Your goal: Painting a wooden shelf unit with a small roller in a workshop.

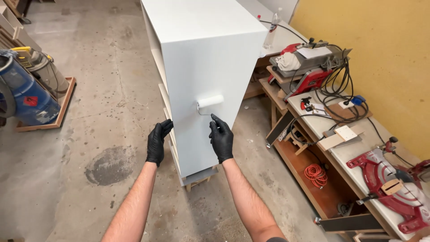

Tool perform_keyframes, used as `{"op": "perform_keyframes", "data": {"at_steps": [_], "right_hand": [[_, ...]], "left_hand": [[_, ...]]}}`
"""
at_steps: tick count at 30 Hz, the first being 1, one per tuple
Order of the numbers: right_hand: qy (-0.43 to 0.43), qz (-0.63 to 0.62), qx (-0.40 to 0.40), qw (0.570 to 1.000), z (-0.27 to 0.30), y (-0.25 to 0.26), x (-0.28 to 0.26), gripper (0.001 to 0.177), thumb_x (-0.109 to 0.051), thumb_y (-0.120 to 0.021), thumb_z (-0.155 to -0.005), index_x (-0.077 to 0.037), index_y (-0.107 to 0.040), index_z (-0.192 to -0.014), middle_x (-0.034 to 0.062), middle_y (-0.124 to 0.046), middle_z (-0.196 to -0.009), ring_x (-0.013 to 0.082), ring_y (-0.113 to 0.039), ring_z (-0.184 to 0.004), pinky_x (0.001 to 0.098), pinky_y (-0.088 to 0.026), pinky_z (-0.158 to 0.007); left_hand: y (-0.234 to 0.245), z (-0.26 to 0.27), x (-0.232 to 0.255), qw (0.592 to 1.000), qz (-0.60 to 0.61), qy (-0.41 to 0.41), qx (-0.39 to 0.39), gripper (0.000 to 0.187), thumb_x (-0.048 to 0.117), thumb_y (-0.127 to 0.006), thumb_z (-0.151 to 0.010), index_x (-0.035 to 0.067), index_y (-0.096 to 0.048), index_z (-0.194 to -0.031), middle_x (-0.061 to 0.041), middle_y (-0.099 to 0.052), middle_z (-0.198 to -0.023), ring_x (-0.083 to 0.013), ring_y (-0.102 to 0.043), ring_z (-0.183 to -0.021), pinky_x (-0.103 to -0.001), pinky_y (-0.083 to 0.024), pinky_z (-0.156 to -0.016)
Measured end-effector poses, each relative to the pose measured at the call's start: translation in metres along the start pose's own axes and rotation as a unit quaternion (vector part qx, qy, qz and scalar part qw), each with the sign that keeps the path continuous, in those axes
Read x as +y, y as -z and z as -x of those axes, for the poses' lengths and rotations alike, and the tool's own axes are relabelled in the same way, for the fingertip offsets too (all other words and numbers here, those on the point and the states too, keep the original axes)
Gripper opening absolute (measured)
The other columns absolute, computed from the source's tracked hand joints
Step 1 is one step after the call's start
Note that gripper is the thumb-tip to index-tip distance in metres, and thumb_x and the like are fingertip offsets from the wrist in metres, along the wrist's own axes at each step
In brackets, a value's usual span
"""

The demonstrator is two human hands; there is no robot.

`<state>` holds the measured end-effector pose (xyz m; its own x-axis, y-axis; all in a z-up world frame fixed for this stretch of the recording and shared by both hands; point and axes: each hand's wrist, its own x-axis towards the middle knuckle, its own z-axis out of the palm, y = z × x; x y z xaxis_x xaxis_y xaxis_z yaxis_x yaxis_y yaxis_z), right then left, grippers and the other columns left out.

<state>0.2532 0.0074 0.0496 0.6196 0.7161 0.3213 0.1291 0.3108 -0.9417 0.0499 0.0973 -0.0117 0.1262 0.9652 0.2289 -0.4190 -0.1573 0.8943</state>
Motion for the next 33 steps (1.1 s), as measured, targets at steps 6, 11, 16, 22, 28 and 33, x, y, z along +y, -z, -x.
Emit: {"op": "perform_keyframes", "data": {"at_steps": [6, 11, 16, 22, 28, 33], "right_hand": [[0.024, -0.031, 0.004, 0.999, -0.039, -0.023, -0.105, 0.024, -0.009, -0.07, -0.099, -0.009, -0.075, -0.123, 0.0128, -0.07, -0.084, 0.0161, -0.064, -0.053, 0.0235, -0.05, -0.034], [0.052, -0.038, 0.01, 0.998, -0.065, -0.035, -0.15, 0.024, -0.01, -0.07, -0.099, -0.01, -0.075, -0.122, 0.0125, -0.071, -0.083, 0.0158, -0.065, -0.052, 0.0228, -0.05, -0.033], [0.098, -0.052, 0.011, 0.994, -0.075, -0.044, -0.166, 0.023, -0.01, -0.067, -0.101, -0.01, -0.074, -0.123, 0.012, -0.071, -0.085, 0.0146, -0.065, -0.055, 0.022, -0.051, -0.034], [0.106, -0.052, 0.015, 0.993, -0.053, -0.056, -0.163, 0.023, -0.01, -0.066, -0.102, -0.01, -0.073, -0.124, 0.0113, -0.069, -0.087, 0.0138, -0.065, -0.056, 0.0211, -0.052, -0.037], [0.071, -0.059, 0.005, 0.996, -0.026, -0.051, -0.091, 0.024, -0.008, -0.067, -0.1, -0.008, -0.073, -0.124, 0.013, -0.069, -0.087, 0.0166, -0.066, -0.055, 0.022, -0.052, -0.035], [0.025, -0.052, 0.009, 0.998, 0.016, -0.038, 0.004, 0.024, -0.005, -0.07, -0.099, -0.007, -0.074, -0.123, 0.0128, -0.069, -0.087, 0.0159, -0.066, -0.056, 0.022, -0.051, -0.035]], "left_hand": [[0.006, -0.007, -0.016, 1.0, -0.012, -0.005, -0.005, 0.053, 0.041, -0.041, -0.114, 0.001, -0.065, -0.138, -0.021, -0.068, -0.131, -0.0343, -0.062, -0.128, -0.047, -0.044, -0.114], [0.0, -0.007, -0.009, 1.0, -0.013, -0.004, 0.001, 0.052, 0.04, -0.043, -0.113, 0.001, -0.064, -0.138, -0.022, -0.068, -0.13, -0.0353, -0.062, -0.127, -0.048, -0.044, -0.114], [-0.001, -0.007, -0.01, 1.0, 0.003, 0.009, -0.004, 0.051, 0.039, -0.045, -0.112, 0.002, -0.062, -0.141, -0.021, -0.068, -0.131, -0.0333, -0.061, -0.129, -0.047, -0.041, -0.117], [-0.003, -0.003, -0.007, 1.0, 0.021, 0.018, 0.0, 0.05, 0.038, -0.045, -0.112, 0.002, -0.063, -0.139, -0.019, -0.068, -0.13, -0.0326, -0.062, -0.127, -0.046, -0.041, -0.117], [0.002, -0.004, -0.007, 1.0, 0.008, 0.016, -0.026, 0.052, 0.039, -0.042, -0.112, 0.001, -0.062, -0.141, -0.019, -0.067, -0.133, -0.0332, -0.061, -0.129, -0.047, -0.04, -0.118], [-0.002, 0.006, 0.014, 0.999, 0.006, 0.023, -0.031, 0.054, 0.044, -0.042, -0.111, 0.004, -0.062, -0.142, -0.017, -0.067, -0.135, -0.0312, -0.06, -0.132, -0.045, -0.039, -0.119]]}}
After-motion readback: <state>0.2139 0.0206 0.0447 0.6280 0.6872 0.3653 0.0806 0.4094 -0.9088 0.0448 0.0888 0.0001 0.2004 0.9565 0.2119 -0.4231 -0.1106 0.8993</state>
